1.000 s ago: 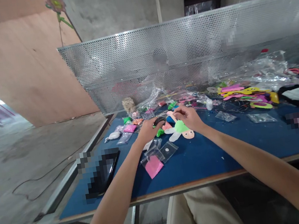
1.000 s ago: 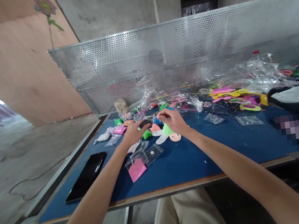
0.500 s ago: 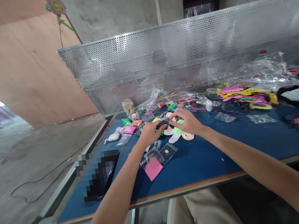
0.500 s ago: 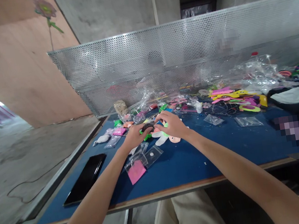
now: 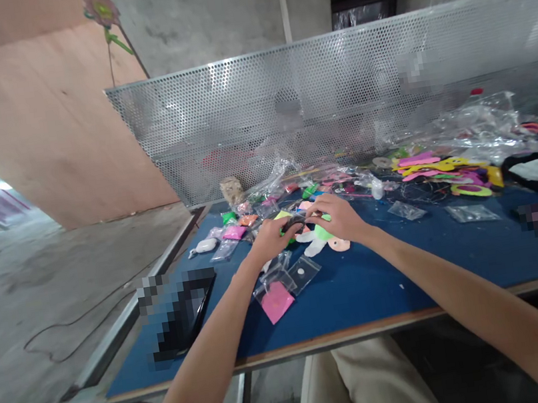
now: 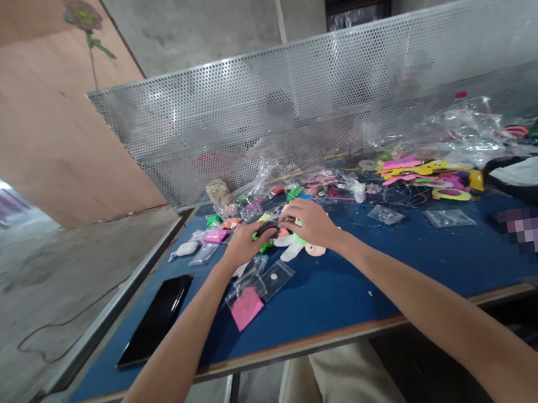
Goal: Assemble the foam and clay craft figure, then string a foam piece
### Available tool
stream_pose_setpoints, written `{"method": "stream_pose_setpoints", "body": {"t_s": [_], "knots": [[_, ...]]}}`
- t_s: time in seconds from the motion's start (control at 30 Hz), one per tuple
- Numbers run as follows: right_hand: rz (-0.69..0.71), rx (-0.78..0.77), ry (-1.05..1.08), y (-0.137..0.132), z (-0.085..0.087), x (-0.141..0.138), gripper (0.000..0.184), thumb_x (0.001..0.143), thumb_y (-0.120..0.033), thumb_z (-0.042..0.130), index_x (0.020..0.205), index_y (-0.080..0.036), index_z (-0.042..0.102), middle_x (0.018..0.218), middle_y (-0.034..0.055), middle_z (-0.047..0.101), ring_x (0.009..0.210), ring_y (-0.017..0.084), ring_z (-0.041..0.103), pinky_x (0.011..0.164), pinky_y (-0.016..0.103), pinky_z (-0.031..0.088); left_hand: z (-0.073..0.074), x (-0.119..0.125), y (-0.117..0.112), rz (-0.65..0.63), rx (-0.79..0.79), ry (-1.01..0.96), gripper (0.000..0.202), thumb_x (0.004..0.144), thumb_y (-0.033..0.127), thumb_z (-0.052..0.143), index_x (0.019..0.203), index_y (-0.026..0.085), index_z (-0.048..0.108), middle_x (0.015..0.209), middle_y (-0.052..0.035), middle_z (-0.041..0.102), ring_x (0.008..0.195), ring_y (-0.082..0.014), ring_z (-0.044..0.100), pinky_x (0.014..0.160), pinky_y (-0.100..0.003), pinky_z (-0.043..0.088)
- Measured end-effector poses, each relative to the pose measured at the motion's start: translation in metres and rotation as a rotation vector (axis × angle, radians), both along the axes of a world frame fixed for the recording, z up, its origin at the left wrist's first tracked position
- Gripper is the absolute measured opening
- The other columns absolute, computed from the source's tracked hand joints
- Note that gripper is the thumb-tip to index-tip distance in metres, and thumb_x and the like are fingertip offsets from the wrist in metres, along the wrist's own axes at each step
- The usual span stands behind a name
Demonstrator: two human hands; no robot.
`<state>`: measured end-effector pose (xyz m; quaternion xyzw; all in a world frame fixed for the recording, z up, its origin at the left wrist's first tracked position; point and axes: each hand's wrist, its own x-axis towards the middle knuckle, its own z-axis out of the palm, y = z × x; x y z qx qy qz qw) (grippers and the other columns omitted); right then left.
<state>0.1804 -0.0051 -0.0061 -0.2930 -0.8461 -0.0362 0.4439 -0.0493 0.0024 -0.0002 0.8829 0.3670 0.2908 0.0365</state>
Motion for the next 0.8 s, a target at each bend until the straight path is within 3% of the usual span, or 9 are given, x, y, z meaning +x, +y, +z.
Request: {"method": "stream_pose_setpoints", "body": {"t_s": [0.13, 0.2, 0.3, 0.37, 0.47, 0.6, 0.8], "knots": [[-0.132, 0.139, -0.148, 0.001, 0.003, 0.002, 0.016, 0.097, -0.03, 0.054, 0.091, -0.021, 0.065, 0.089, 0.0042, 0.066, 0.086, 0.02, 0.053, 0.081, 0.037, 0.032, -0.003, -0.001, 0.003, 0.124, 0.103, 0.149, 0.036, 0.094, 0.046, 0.053, 0.079, 0.018, 0.069, 0.063, -0.002, 0.066, 0.057, -0.0141, 0.059, 0.056, -0.024, 0.036], [-0.182, 0.191, -0.186, 0.001, 0.005, 0.003, 0.018, 0.098, -0.03, 0.051, 0.093, -0.021, 0.066, 0.09, 0.0046, 0.066, 0.089, 0.021, 0.052, 0.083, 0.038, 0.03, -0.003, -0.001, 0.004, 0.181, 0.141, 0.187, 0.032, 0.094, 0.047, 0.052, 0.097, 0.021, 0.071, 0.069, -0.0025, 0.069, 0.063, -0.0168, 0.063, 0.059, -0.025, 0.04], [-0.222, 0.225, -0.202, 0.002, 0.007, 0.005, 0.021, 0.099, -0.032, 0.048, 0.096, -0.022, 0.066, 0.092, 0.0051, 0.065, 0.093, 0.022, 0.052, 0.084, 0.038, 0.03, 0.002, -0.002, -0.001, 0.157, 0.21, 0.12, 0.047, 0.092, 0.045, 0.056, 0.135, 0.026, 0.053, 0.103, -0.0053, 0.072, 0.092, -0.0216, 0.068, 0.078, -0.03, 0.05], [-0.229, 0.245, -0.228, 0.004, 0.007, 0.007, 0.023, 0.1, -0.031, 0.046, 0.097, -0.022, 0.066, 0.093, 0.0057, 0.065, 0.094, 0.022, 0.052, 0.085, 0.039, 0.03, 0.009, -0.002, -0.006, 0.08, 0.282, 0.039, 0.058, 0.09, 0.043, 0.061, 0.142, 0.026, 0.043, 0.128, -0.0083, 0.063, 0.116, -0.0237, 0.06, 0.095, -0.037, 0.048], [-0.211, 0.259, -0.279, 0.005, 0.006, 0.008, 0.023, 0.1, -0.031, 0.047, 0.095, -0.023, 0.068, 0.093, 0.0058, 0.066, 0.093, 0.023, 0.051, 0.086, 0.041, 0.028, 0.018, 0.0, -0.013, -0.028, 0.358, -0.028, 0.045, 0.089, 0.037, 0.063, 0.131, 0.024, 0.053, 0.136, -0.0097, 0.057, 0.127, -0.0236, 0.052, 0.107, -0.041, 0.042], [-0.165, 0.257, -0.281, 0.003, 0.005, 0.005, 0.02, 0.099, -0.033, 0.05, 0.094, -0.024, 0.068, 0.093, 0.0047, 0.067, 0.092, 0.023, 0.05, 0.089, 0.043, 0.027, 0.02, 0.005, -0.016, -0.095, 0.354, 0.025, 0.028, 0.087, 0.034, 0.064, 0.113, 0.022, 0.064, 0.127, -0.0095, 0.062, 0.116, -0.0233, 0.059, 0.101, -0.043, 0.047], [-0.151, 0.28, -0.269, -0.004, 0.005, 0.002, 0.022, 0.1, -0.033, 0.046, 0.096, -0.024, 0.067, 0.091, 0.0041, 0.067, 0.09, 0.022, 0.051, 0.091, 0.043, 0.027, 0.018, 0.006, -0.015, -0.106, 0.322, 0.081, 0.023, 0.09, 0.032, 0.06, 0.11, 0.022, 0.067, 0.122, -0.0086, 0.065, 0.114, -0.0242, 0.058, 0.101, -0.043, 0.046]]}}
